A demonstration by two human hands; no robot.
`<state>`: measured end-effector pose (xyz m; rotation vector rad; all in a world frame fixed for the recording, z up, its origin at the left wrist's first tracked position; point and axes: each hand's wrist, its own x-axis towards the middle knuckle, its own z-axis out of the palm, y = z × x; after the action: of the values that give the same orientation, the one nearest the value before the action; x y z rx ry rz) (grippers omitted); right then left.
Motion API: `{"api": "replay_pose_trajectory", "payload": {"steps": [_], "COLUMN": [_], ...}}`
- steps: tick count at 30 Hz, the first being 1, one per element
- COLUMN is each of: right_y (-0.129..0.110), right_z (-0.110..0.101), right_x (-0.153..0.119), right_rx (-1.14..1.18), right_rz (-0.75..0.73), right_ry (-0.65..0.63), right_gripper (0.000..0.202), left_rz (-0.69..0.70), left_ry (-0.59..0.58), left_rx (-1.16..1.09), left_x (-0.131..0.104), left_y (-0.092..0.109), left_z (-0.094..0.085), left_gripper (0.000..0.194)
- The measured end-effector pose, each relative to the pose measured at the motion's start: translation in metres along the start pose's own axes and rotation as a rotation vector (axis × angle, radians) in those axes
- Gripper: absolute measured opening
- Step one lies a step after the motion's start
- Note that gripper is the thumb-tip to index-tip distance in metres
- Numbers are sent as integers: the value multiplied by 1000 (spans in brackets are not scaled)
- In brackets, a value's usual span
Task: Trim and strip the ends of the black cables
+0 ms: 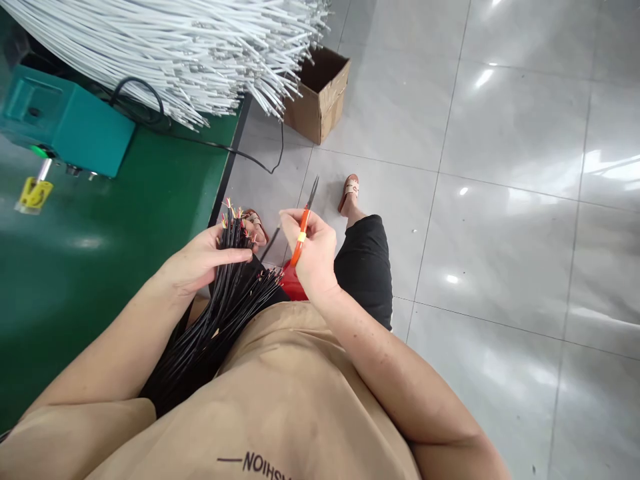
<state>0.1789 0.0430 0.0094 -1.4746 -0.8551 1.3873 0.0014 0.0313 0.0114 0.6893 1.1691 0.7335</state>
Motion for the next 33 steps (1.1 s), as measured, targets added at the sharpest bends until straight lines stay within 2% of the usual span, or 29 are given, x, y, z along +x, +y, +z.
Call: {"api": "replay_pose_trajectory", "payload": {"steps": [2,6,9,15,20,28,33], "right_y": [1,4,12,29,30,27,24], "right_z": [1,1,-4,-19,-23,-25,-29], "right_x": [-4,-11,-15,-18,-17,-13,-13], "right_rx": [-32,-159,-377,-862,-1145,-1351,-1359], "right_rz": [-12,-19,-95,-412,-592,-729,-703], "right_ry": [-5,-187,-272,-306,-286,-230,-267], "right_gripper": [14,14,15,18,17,25,27], "left_rz": [-14,-34,-17,-5,20,23,72], "left_ry": [25,59,48,62,43,38,60], "left_rx": [8,-2,-37,-84,-67,-45,17], "left_x": [0,1,1,1,1,2,0], "left_y": [0,-2,-1,1,-2,-4,-5], "left_z": [0,0,2,4,2,0,3], "left_gripper": [35,40,38,34,32,39,38]}}
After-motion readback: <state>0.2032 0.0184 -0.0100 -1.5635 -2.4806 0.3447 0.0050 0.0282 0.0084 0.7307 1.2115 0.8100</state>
